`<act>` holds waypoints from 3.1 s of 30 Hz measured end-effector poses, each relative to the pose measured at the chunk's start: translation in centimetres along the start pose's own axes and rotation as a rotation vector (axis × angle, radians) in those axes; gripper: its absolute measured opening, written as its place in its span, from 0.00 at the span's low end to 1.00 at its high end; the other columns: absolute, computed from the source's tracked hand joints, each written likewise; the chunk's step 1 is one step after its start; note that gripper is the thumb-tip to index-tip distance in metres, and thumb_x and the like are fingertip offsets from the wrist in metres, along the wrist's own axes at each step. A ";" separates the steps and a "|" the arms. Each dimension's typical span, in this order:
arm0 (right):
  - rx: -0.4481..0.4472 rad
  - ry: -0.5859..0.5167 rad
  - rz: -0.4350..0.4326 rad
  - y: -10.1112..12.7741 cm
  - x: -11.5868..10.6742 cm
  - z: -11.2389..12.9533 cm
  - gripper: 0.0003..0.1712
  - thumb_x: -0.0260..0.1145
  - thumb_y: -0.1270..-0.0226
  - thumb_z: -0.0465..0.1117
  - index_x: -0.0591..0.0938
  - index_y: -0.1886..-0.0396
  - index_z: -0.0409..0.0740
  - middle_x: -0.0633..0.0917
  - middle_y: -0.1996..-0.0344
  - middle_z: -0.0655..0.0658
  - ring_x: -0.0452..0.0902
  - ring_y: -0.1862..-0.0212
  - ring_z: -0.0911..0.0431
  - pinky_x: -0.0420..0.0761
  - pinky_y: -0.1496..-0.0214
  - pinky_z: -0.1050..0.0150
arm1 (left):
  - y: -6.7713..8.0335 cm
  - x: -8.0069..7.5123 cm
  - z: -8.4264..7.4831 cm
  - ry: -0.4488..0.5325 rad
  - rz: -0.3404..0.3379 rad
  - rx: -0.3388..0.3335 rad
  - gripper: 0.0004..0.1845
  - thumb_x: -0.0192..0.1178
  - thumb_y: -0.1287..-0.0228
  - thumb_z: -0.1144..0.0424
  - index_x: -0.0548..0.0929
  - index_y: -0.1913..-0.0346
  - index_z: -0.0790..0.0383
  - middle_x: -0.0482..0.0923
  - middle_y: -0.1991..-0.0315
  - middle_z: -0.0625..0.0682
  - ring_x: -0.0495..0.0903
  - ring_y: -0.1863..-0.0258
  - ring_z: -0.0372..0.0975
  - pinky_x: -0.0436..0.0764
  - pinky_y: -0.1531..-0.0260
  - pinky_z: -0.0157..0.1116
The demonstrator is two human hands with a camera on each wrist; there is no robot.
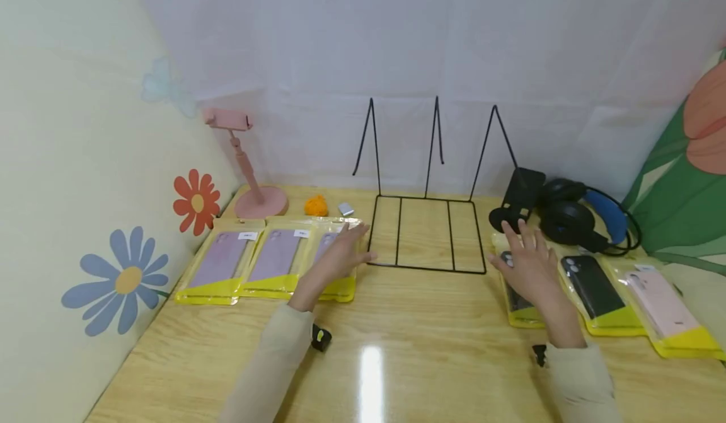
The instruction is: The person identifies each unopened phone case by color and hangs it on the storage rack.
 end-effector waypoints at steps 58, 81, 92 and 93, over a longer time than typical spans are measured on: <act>0.373 -0.109 0.267 1.7 2.7 -5.9 0.57 0.75 0.47 0.54 0.56 0.30 0.25 0.61 0.37 0.18 0.55 0.38 0.21 0.58 0.40 0.27 | -1.2 1.8 0.7 -0.187 0.036 -0.017 0.30 0.66 0.38 0.56 0.73 0.35 0.64 0.64 0.30 0.57 0.50 0.28 0.59 0.55 0.31 0.53; 0.172 -0.449 0.002 1.5 -0.8 -5.4 0.26 0.66 0.36 0.35 0.76 0.37 0.39 0.70 0.37 0.26 0.64 0.37 0.31 0.68 0.42 0.36 | -1.1 1.9 0.5 -0.209 0.042 -0.044 0.30 0.65 0.38 0.54 0.74 0.35 0.63 0.63 0.30 0.56 0.50 0.28 0.58 0.55 0.31 0.53; 0.032 -0.679 -0.062 1.4 -1.4 -3.1 0.27 0.64 0.32 0.47 0.77 0.37 0.39 0.73 0.36 0.37 0.63 0.32 0.43 0.67 0.33 0.56 | -1.2 1.7 0.5 -0.214 0.046 -0.039 0.30 0.65 0.37 0.54 0.74 0.35 0.62 0.63 0.30 0.56 0.51 0.28 0.58 0.56 0.32 0.53; 0.029 -0.705 -0.057 1.4 -1.4 -2.7 0.27 0.64 0.32 0.48 0.76 0.37 0.40 0.72 0.35 0.37 0.61 0.31 0.42 0.64 0.31 0.50 | -1.2 1.7 0.6 -0.213 0.048 -0.040 0.30 0.64 0.37 0.54 0.74 0.35 0.62 0.63 0.30 0.56 0.51 0.28 0.58 0.56 0.32 0.53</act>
Point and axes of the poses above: each hand's wrist, its own y-axis away from the middle knuckle, its own x-axis out of the palm, z = x × y, the point moved 6 cm from there along -y, towards the middle knuckle
